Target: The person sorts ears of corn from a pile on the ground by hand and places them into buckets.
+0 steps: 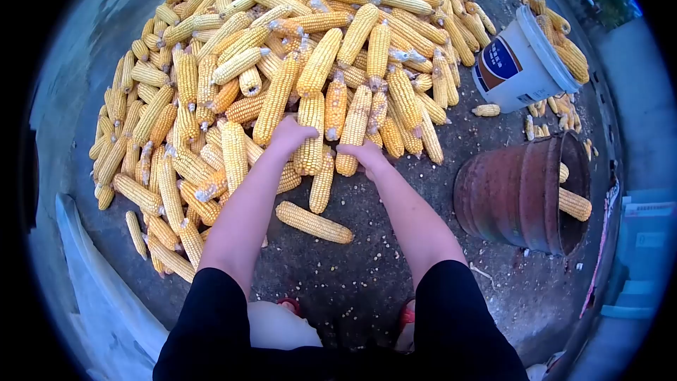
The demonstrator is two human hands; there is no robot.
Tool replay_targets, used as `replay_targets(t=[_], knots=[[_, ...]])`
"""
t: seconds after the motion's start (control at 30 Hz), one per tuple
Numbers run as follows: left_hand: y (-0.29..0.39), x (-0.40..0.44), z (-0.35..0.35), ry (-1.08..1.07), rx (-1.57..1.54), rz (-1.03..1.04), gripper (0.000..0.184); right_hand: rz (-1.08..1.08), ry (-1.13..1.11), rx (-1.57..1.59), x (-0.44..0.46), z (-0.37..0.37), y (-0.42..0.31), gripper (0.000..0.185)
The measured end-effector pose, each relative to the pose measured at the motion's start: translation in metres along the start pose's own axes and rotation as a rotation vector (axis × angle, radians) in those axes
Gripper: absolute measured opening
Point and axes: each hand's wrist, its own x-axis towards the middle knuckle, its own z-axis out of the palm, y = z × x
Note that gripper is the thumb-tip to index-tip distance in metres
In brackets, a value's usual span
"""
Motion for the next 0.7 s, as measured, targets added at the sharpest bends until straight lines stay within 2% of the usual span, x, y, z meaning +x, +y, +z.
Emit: replay_targets(t=[0.03,0.1,0.17,0.2,0.23,0.33,0.43,0.47,0.5,0.57,0.6,0.63,0.67,0.7], knots=[[-0.009,0.014,0.000,-0.279,-0.612,-0.134,0.045,-0.027,-0.047,0.091,0.002,-0.009,0.000,0.050],[-0.008,0.022,0.020,-0.108,-0.527,-0.021,0.046,-0.276,-0.184,0.332,0.002,-0.013,-0.011,0.056],[-0.006,0.019,0.026,-0.204,-0.780,-0.071,0.044,-0.203,-0.258,0.397,0.010,-0.021,-0.027,0.058],[-0.008,0.021,0.029,-0.243,-0.863,-0.025,0.047,-0.195,-0.213,0.338,0.019,-0.017,-0.032,0.059],[-0.004,0.015,0.026,-0.220,-0.882,-0.046,0.045,-0.128,0.002,0.161,0.010,-0.002,-0.049,0.060],[-0.015,0.023,0.039,-0.243,-1.207,-0.146,0.042,-0.267,0.195,-0.393,0.014,0.010,-0.072,0.057],[-0.008,0.028,0.040,-0.305,-1.348,-0.118,0.041,-0.148,0.077,-0.491,0.030,-0.017,-0.091,0.051],[-0.003,0.035,0.042,-0.344,-1.377,-0.088,0.041,-0.128,0.001,0.032,0.013,-0.011,-0.100,0.047],[0.003,0.041,0.047,-0.309,-1.348,-0.023,0.044,-0.139,-0.039,0.112,0.020,-0.016,-0.100,0.044],[0.017,0.048,0.054,-0.235,-1.143,0.122,0.049,-0.260,0.019,0.022,0.043,-0.013,-0.084,0.047],[0.017,0.049,0.046,-0.379,-1.192,-0.006,0.054,-0.189,0.033,0.175,0.042,-0.010,-0.077,0.047],[0.014,0.041,0.045,-0.339,-1.139,0.037,0.054,-0.293,0.060,0.147,0.034,-0.006,-0.064,0.050],[0.008,0.026,0.043,-0.342,-1.097,0.044,0.053,-0.262,0.012,0.169,0.023,-0.004,-0.046,0.054],[0.002,0.005,0.036,-0.389,-1.068,-0.051,0.052,-0.221,-0.067,0.056,0.003,-0.004,-0.036,0.058]])
